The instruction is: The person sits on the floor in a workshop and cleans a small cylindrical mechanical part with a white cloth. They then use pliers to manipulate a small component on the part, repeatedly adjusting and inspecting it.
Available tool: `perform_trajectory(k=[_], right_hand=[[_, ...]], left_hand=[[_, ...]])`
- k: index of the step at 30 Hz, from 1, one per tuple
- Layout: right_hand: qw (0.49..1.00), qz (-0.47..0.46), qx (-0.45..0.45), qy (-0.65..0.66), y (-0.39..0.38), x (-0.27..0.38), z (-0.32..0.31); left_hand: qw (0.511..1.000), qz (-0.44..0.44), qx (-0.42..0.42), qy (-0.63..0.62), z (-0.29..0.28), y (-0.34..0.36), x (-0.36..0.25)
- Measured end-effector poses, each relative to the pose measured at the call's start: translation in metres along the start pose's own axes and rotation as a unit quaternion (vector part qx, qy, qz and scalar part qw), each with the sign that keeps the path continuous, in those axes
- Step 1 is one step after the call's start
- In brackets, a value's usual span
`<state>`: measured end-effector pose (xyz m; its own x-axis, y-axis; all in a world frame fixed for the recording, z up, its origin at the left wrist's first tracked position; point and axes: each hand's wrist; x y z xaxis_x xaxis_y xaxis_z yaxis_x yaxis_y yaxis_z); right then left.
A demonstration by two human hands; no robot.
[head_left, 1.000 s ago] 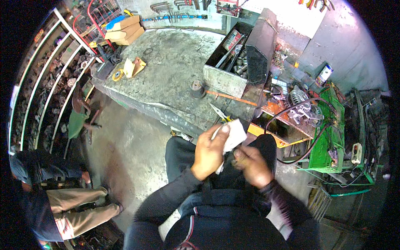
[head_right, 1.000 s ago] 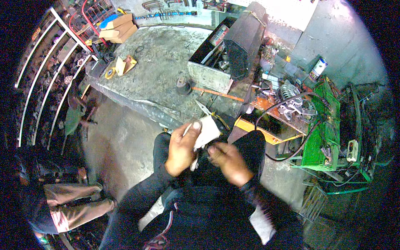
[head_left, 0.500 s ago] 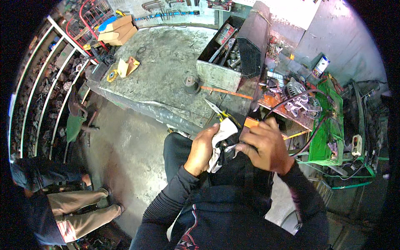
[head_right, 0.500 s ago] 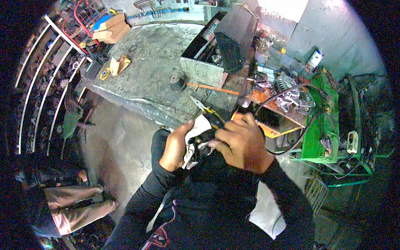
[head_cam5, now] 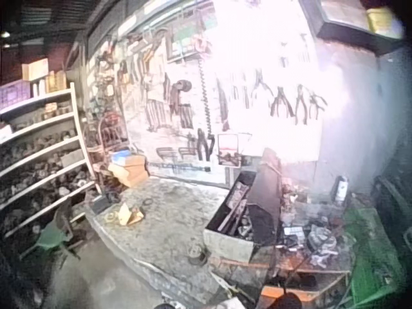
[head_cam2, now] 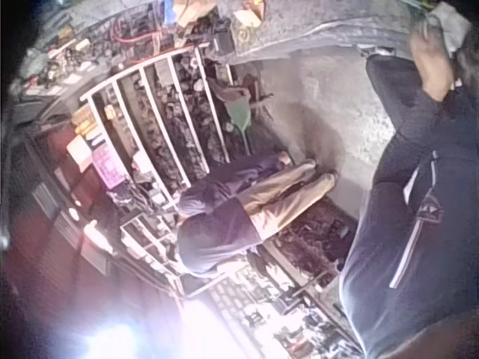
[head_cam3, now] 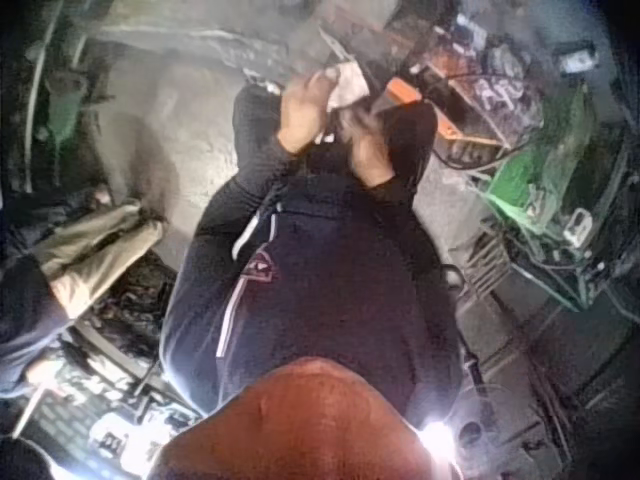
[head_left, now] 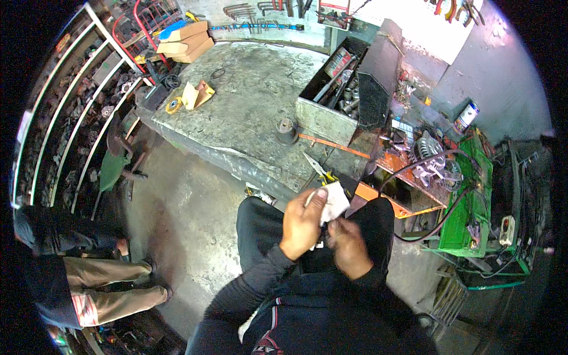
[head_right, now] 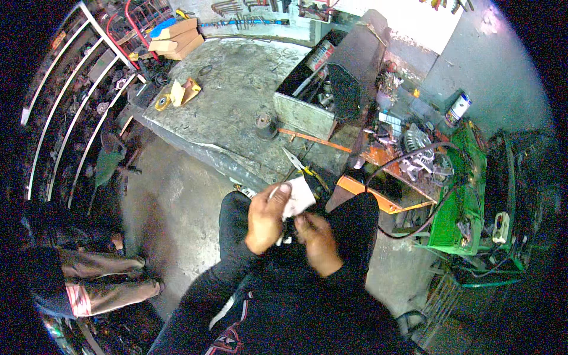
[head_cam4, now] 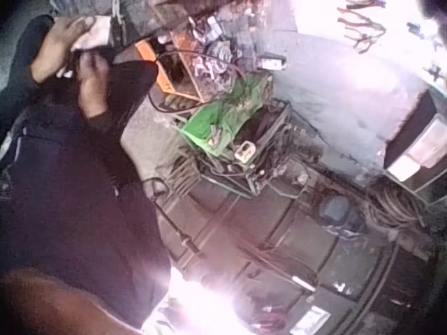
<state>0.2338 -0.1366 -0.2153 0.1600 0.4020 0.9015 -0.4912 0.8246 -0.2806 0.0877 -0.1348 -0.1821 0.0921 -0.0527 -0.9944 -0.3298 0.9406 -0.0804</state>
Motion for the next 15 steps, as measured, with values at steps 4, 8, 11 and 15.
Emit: perform_trajectory(k=[4,8,11,15], right_hand=[[0.944,0.043,-0.05,0.324,-0.018,-0.029,0.021],[0.978,-0.01,-0.012,0.21,-0.028,-0.009,-0.008],[0.991,-0.037,-0.094,-0.089,-0.047,0.025,-0.026],[0.776,-0.27,-0.01,-0.569,-0.022,0.08,-0.05]], left_hand=[[0.998,0.018,0.031,0.056,0.018,-0.005,0.008],[0.996,0.014,-0.045,-0.081,0.02,0.012,0.024],[0.988,-0.054,-0.034,-0.14,0.009,0.018,0.004],[0.977,-0.192,0.067,-0.07,0.001,0.012,0.002]])
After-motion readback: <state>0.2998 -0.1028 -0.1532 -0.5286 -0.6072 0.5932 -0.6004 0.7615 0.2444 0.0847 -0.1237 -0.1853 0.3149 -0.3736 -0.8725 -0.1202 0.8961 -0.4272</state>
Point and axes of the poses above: each hand's wrist, its own y-axis towards the middle knuckle, its own z-axis out of the palm, x = y × z, and after that the axes turned 2 degrees about x, right-handed
